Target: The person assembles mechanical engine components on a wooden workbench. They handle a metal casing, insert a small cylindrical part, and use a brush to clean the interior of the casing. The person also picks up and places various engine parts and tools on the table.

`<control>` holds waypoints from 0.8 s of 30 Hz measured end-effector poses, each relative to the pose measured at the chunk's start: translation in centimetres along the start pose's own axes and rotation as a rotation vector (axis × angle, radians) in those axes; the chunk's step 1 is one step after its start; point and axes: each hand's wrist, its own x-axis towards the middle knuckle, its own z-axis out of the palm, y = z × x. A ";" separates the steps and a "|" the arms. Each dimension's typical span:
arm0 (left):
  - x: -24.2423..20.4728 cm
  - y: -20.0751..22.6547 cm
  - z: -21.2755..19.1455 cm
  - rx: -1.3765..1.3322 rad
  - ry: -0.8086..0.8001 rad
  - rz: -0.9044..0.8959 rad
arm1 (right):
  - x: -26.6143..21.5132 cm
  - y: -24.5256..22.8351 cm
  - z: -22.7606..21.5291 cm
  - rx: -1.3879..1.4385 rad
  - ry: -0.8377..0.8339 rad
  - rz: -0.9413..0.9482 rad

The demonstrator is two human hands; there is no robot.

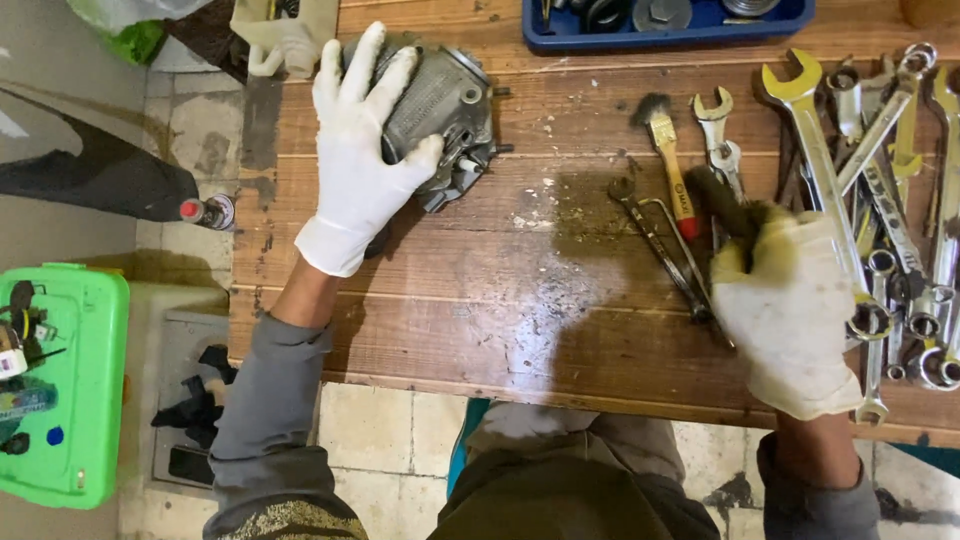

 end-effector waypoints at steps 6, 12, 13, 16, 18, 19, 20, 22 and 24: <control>-0.3 -0.4 0.5 -0.022 0.034 0.024 | 3.0 -4.4 -7.4 1.300 -0.328 0.572; -0.1 0.1 0.2 -0.036 0.028 0.001 | 2.8 -5.8 -3.8 2.344 -0.372 1.175; 0.0 0.2 0.1 -0.037 0.032 0.006 | 2.7 -5.9 -3.5 2.346 -0.366 1.168; 0.1 0.3 0.1 -0.046 0.013 -0.007 | 2.6 -6.3 -2.7 2.510 -0.493 0.824; 0.0 0.2 0.1 -0.045 0.026 -0.005 | 2.5 -6.6 -2.3 2.437 -0.462 0.711; 0.0 0.2 0.1 -0.046 0.028 -0.004 | 2.6 -6.6 -2.3 2.436 -0.461 0.709; 0.0 0.2 0.1 -0.053 0.023 -0.010 | 2.7 -6.6 -2.4 2.517 -0.517 0.637; 0.1 0.3 0.0 -0.057 0.020 -0.015 | 2.9 -7.1 -3.0 2.597 -0.575 0.558; 0.1 0.4 0.0 -0.053 0.024 -0.013 | 3.2 -8.0 -4.3 2.622 -0.485 0.760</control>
